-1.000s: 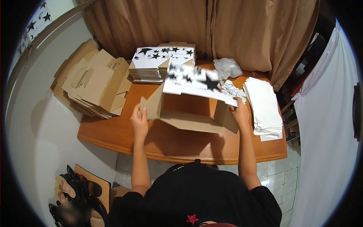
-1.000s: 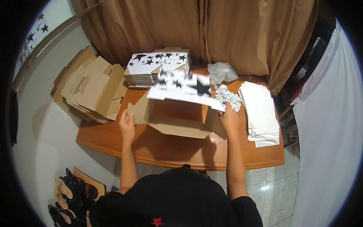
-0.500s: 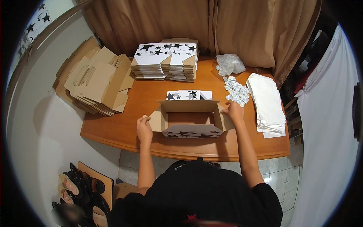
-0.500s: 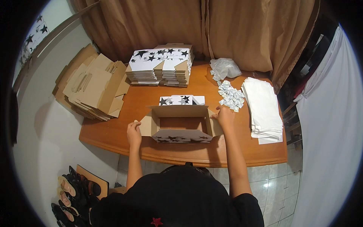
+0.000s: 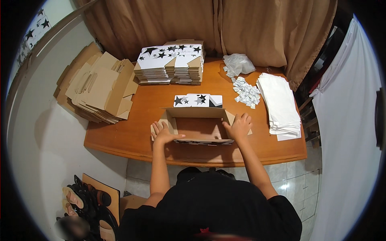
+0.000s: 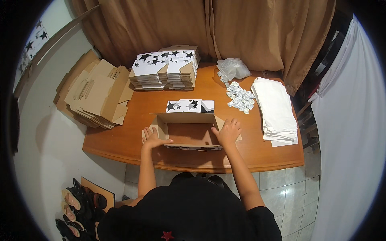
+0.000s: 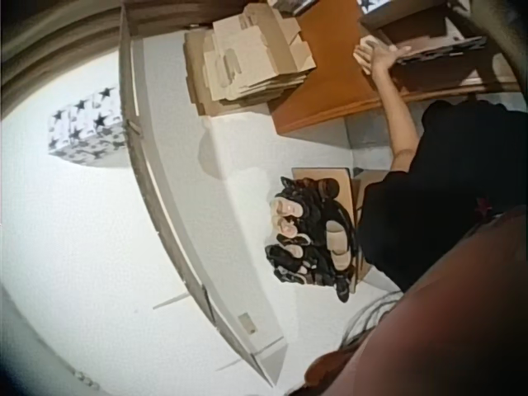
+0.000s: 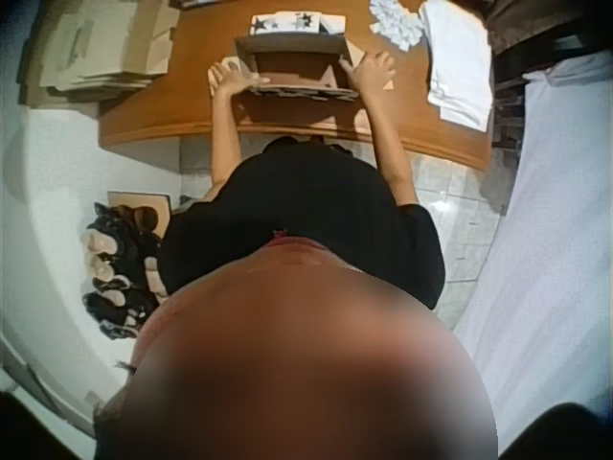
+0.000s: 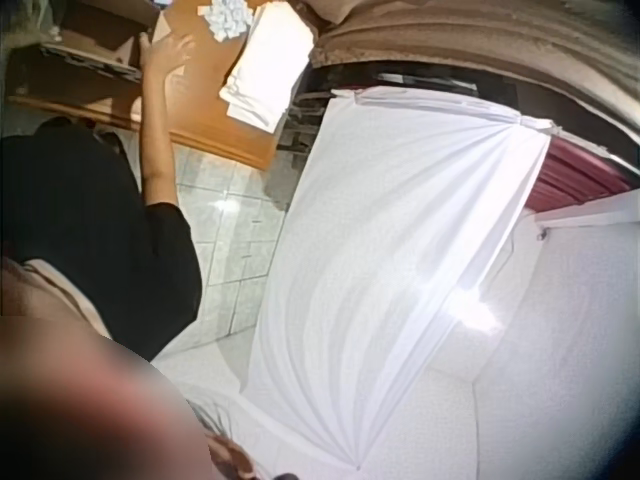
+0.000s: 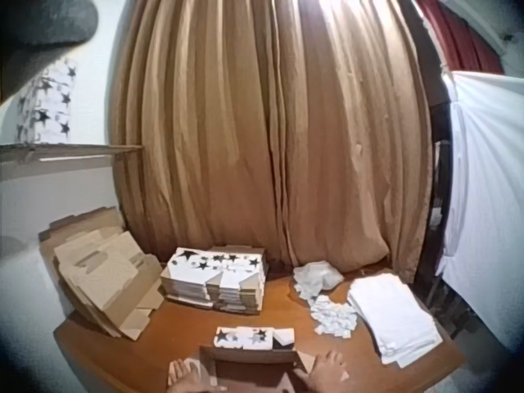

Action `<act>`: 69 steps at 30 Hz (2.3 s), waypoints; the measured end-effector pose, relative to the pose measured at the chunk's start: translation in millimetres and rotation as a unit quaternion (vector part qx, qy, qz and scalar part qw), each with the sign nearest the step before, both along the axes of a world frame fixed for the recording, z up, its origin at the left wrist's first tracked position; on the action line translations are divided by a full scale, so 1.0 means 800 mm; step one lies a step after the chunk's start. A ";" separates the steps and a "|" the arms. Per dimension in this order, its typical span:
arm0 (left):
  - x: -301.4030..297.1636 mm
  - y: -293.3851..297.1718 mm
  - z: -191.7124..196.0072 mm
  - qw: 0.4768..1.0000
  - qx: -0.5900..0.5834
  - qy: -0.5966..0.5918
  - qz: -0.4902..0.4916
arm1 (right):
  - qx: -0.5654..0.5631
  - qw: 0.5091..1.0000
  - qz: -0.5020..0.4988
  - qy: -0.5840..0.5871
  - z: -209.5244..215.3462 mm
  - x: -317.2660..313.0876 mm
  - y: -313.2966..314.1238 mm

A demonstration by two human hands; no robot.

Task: Folding shoe boxes and packaging finished shoes for shipment.

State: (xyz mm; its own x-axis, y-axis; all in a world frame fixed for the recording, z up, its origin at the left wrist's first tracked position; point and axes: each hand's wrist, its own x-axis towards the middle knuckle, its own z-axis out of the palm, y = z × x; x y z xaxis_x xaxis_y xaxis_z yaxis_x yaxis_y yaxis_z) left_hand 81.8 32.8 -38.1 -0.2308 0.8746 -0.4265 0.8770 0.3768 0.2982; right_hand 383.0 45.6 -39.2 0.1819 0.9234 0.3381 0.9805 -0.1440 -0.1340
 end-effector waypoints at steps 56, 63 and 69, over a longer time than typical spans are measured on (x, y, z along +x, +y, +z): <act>-0.027 0.049 -0.039 0.931 0.128 -0.127 -0.318 | -0.061 0.621 -0.089 0.776 -0.048 0.040 -0.029; -0.019 0.030 -0.023 0.916 0.149 -0.076 -0.365 | 0.003 0.817 0.208 0.538 -0.029 -0.036 0.014; -0.016 0.038 -0.040 0.930 0.187 -0.077 -0.306 | 0.029 0.946 0.141 0.290 -0.033 -0.093 0.038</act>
State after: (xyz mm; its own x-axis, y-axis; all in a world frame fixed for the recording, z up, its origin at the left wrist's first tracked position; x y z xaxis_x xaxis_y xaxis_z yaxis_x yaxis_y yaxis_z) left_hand 68.8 63.3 -70.0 0.3977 0.9160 -0.0528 0.8293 -0.3342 0.4479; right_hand 308.9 75.7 -65.6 0.1015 0.9460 0.3078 0.7386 0.1356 -0.6603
